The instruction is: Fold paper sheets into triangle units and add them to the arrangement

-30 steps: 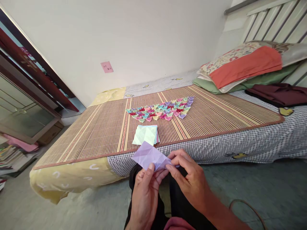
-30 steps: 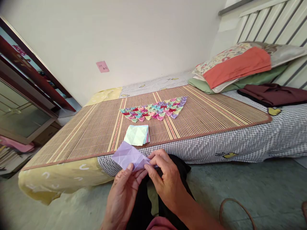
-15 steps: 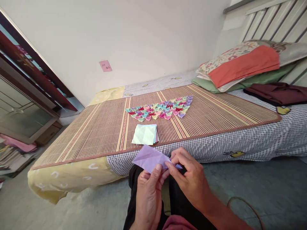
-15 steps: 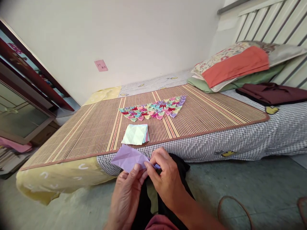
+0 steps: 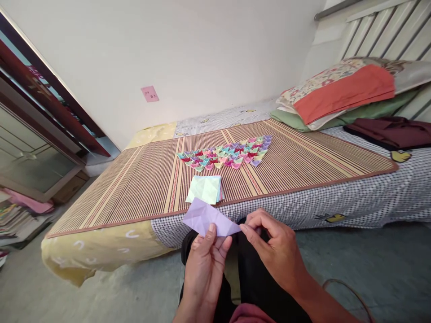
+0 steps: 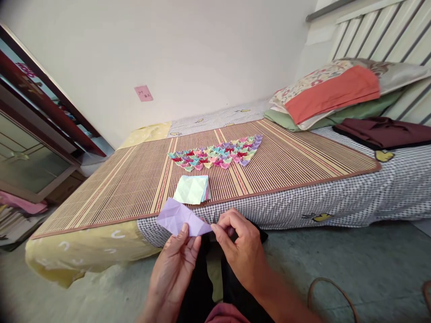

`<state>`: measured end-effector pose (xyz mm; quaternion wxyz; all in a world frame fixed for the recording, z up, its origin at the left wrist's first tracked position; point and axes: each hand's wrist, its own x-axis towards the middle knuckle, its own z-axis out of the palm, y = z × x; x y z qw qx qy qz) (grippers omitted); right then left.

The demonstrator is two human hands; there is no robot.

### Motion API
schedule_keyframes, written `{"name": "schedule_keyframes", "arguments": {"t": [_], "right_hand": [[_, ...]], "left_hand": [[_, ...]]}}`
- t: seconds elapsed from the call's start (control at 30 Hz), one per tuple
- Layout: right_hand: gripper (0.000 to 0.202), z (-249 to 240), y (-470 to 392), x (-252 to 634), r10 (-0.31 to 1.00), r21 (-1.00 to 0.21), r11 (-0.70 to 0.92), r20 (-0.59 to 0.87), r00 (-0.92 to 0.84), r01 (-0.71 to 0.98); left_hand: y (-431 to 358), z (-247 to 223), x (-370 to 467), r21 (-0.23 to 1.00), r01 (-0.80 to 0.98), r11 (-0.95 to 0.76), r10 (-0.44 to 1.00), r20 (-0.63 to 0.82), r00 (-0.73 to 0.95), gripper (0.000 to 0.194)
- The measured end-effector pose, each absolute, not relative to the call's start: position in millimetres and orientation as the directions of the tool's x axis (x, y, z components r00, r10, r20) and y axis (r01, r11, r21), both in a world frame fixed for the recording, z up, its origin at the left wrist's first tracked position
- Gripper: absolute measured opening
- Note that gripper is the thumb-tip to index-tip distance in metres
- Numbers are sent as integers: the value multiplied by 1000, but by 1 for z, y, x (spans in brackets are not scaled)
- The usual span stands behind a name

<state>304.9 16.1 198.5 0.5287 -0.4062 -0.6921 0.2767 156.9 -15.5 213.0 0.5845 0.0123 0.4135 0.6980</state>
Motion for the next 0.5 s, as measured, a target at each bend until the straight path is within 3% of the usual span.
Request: {"name": "schedule_keyframes", "arguments": {"t": [0.13,0.3,0.5], "right_hand": [[24,201,20,315,926,-901,377,358,-122,216],[33,206,19,312,915,-938,304,238,-326,168],[42,197,13,296,908,-931,318,245,-339,179]], "left_hand": [[-14,216,152,629,-778,-3,850,-407,-333,15],[-16,210,153,626,-779,22,884,-377,-277,10],[-18,208,154,603,-797,39,899,-369,-235,5]]}}
